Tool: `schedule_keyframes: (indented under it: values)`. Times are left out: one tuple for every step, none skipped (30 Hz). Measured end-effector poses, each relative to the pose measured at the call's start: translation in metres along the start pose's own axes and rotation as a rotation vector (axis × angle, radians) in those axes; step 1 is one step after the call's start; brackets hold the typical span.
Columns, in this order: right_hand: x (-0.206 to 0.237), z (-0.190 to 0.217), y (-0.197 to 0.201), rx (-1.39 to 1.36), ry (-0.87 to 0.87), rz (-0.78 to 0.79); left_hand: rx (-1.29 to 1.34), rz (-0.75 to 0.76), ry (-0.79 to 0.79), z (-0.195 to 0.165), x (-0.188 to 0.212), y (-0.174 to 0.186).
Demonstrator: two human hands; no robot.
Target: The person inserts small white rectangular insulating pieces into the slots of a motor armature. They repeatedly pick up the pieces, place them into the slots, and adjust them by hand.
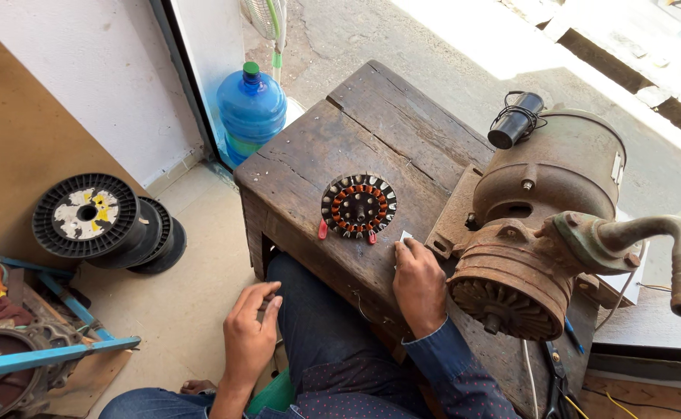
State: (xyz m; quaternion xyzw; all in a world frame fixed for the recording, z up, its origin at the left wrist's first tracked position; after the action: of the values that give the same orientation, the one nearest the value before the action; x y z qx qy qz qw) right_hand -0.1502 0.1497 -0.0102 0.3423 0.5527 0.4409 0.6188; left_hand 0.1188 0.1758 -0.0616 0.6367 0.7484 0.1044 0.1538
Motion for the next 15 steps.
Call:
schedule_keyframes:
  values:
    - [0.000, 0.000, 0.001, -0.007, 0.009, -0.015, -0.009, -0.001, 0.022, 0.004, 0.006, 0.001]
    - [-0.001, 0.001, 0.003, -0.015, 0.018, -0.032, -0.018, -0.001, 0.042, 0.008, 0.012, 0.003]
    - [-0.001, 0.001, 0.004, -0.023, 0.026, -0.049, -0.028, -0.002, 0.063, 0.012, 0.017, 0.004]
    - [-0.001, 0.002, 0.006, -0.028, 0.049, -0.073, -0.017, 0.002, 0.087, 0.015, 0.023, 0.005]
    - [0.000, 0.003, 0.007, -0.033, 0.071, -0.095, -0.007, 0.005, 0.112, 0.018, 0.029, 0.005]
    - [0.000, 0.005, 0.009, -0.039, 0.093, -0.120, 0.002, 0.008, 0.135, 0.020, 0.034, 0.005]
    - [0.001, 0.006, 0.010, -0.040, 0.103, -0.126, 0.018, 0.004, 0.158, 0.023, 0.039, 0.006]
    - [0.002, 0.007, 0.011, -0.040, 0.112, -0.129, 0.034, 0.001, 0.182, 0.025, 0.044, 0.006]
    - [0.003, 0.008, 0.012, -0.042, 0.119, -0.133, 0.048, -0.002, 0.205, 0.027, 0.050, 0.006]
    - [0.005, 0.008, 0.013, -0.055, 0.115, -0.138, 0.052, -0.006, 0.216, 0.029, 0.056, 0.006]
    - [0.006, 0.009, 0.015, -0.067, 0.111, -0.141, 0.057, -0.009, 0.228, 0.032, 0.062, 0.006]
    - [0.009, 0.008, 0.017, -0.078, 0.104, -0.142, 0.062, -0.010, 0.243, 0.034, 0.069, 0.006]
    - [0.010, 0.008, 0.018, -0.090, 0.119, -0.156, 0.027, -0.004, 0.284, 0.037, 0.077, 0.005]
    - [0.010, 0.008, 0.020, -0.101, 0.134, -0.174, -0.009, 0.001, 0.321, 0.041, 0.084, 0.005]
    - [0.011, 0.008, 0.022, -0.112, 0.149, -0.193, -0.044, 0.005, 0.356, 0.045, 0.091, 0.003]
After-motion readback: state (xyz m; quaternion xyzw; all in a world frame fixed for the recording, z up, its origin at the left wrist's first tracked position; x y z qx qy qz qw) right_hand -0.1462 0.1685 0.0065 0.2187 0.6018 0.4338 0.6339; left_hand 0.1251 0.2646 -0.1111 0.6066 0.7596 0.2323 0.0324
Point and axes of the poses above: each hand's wrist, its own x-axis away from the middle knuckle, its own y-axis out of the back of the hand, z = x × y, the point moved 1 cm from there along -x, towards the middle knuckle, and after that the axes turned 5 degrees about y, right-handed, at the moved point
